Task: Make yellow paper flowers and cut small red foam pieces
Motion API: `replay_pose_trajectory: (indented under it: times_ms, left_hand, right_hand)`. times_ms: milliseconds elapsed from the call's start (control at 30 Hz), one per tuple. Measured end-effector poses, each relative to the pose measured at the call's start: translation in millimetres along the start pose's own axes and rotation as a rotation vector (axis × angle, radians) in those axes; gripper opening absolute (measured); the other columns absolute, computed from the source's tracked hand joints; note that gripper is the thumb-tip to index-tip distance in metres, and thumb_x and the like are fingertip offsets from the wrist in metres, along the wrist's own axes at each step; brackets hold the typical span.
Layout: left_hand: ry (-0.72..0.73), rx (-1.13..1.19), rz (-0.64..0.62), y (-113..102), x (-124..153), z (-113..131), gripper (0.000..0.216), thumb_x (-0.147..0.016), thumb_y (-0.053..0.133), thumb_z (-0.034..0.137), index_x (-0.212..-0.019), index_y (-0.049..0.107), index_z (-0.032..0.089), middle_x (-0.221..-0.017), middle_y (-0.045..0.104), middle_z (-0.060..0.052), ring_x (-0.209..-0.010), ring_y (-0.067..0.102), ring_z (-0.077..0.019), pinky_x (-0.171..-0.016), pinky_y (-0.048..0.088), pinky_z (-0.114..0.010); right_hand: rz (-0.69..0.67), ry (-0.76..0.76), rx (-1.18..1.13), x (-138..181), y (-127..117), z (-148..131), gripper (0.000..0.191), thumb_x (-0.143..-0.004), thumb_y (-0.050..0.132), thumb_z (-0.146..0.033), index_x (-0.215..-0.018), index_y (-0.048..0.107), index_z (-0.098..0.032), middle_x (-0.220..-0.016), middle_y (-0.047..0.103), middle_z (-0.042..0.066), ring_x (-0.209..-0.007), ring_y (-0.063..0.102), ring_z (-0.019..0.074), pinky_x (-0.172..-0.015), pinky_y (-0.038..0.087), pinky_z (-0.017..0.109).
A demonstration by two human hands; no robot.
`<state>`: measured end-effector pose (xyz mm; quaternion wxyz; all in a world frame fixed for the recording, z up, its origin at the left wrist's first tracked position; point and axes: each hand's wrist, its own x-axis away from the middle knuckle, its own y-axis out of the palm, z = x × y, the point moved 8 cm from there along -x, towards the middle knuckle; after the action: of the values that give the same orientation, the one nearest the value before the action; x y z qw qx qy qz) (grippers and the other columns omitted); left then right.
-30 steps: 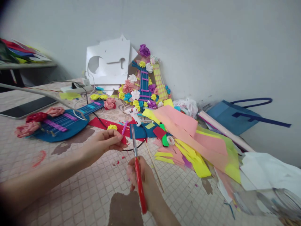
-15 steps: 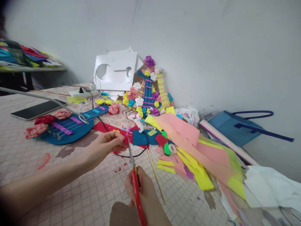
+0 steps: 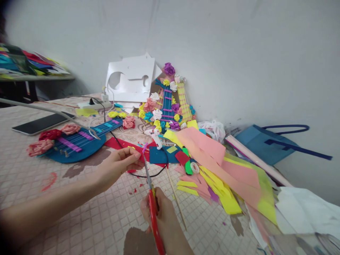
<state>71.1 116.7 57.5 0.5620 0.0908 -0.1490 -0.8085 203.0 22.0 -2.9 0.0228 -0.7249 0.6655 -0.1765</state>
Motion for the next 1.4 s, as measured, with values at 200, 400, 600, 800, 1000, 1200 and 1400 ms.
replay_pose_trajectory:
  times_ms: [200,400,600,800,1000,1200,1400]
  left_hand:
    - [0.001,-0.009,0.004,0.5,-0.3,0.5,0.021,-0.079,0.066,0.032,-0.073,0.057,0.014,-0.070,0.070,-0.004,-0.068,0.065,-0.0136,-0.073,0.053,-0.027]
    - [0.003,-0.001,0.002,-0.2,-0.9,-1.0,0.020,-0.079,0.066,0.031,-0.073,0.057,0.014,-0.069,0.070,-0.003,-0.068,0.066,-0.0135,-0.072,0.053,-0.027]
    - [0.001,0.001,0.004,-1.5,-2.0,-1.1,0.019,-0.078,0.067,0.030,-0.073,0.058,0.014,-0.069,0.070,-0.003,-0.067,0.066,-0.0137,-0.071,0.053,-0.027]
    - [0.008,0.003,-0.006,-1.6,-2.2,-0.8,0.018,-0.078,0.067,0.030,-0.074,0.059,0.014,-0.070,0.071,-0.004,-0.069,0.067,-0.0143,-0.072,0.053,-0.028]
    - [0.002,0.004,-0.009,-1.4,-3.8,-0.4,0.019,-0.078,0.067,0.031,-0.074,0.059,0.014,-0.069,0.071,-0.004,-0.068,0.067,-0.0137,-0.072,0.053,-0.027]
    - [-0.008,0.011,-0.011,-1.5,-3.6,-1.4,0.019,-0.079,0.067,0.031,-0.074,0.059,0.014,-0.069,0.071,-0.004,-0.068,0.067,-0.0136,-0.071,0.053,-0.026]
    - [-0.019,0.021,-0.011,-0.6,-3.0,-0.8,0.019,-0.078,0.068,0.030,-0.074,0.059,0.014,-0.069,0.071,-0.004,-0.068,0.067,-0.0137,-0.071,0.053,-0.026]
  right_hand:
    - [-0.021,-0.006,0.033,-0.4,1.9,-0.3,0.039,-0.079,0.050,-0.059,-0.081,0.046,-0.020,-0.058,0.044,-0.007,-0.038,0.042,0.0071,-0.033,0.042,0.019]
    - [-0.016,0.012,0.044,0.5,-0.8,1.6,0.041,-0.078,0.051,-0.061,-0.083,0.046,-0.020,-0.062,0.046,-0.006,-0.039,0.043,0.0070,-0.032,0.041,0.019]
    - [0.003,-0.007,-0.010,-0.5,0.0,5.2,0.043,-0.080,0.048,-0.063,-0.080,0.046,-0.020,-0.058,0.042,-0.008,-0.037,0.039,0.0059,-0.030,0.041,0.018]
    - [0.019,-0.027,-0.007,0.1,-1.2,4.3,0.041,-0.079,0.052,-0.061,-0.075,0.045,-0.021,-0.053,0.039,-0.009,-0.035,0.037,0.0050,-0.031,0.040,0.018]
    - [-0.012,0.016,-0.062,-0.7,1.2,8.8,0.046,-0.076,0.052,-0.066,-0.073,0.041,-0.021,-0.050,0.034,-0.012,-0.031,0.032,0.0035,-0.030,0.038,0.018]
    - [-0.008,-0.005,-0.026,0.8,2.0,4.3,0.046,-0.078,0.050,-0.066,-0.074,0.039,-0.022,-0.050,0.033,-0.012,-0.031,0.033,0.0034,-0.030,0.036,0.017]
    - [0.002,-0.024,-0.031,1.7,2.8,4.3,0.047,-0.079,0.047,-0.067,-0.074,0.040,-0.021,-0.050,0.033,-0.012,-0.031,0.033,0.0034,-0.029,0.035,0.016]
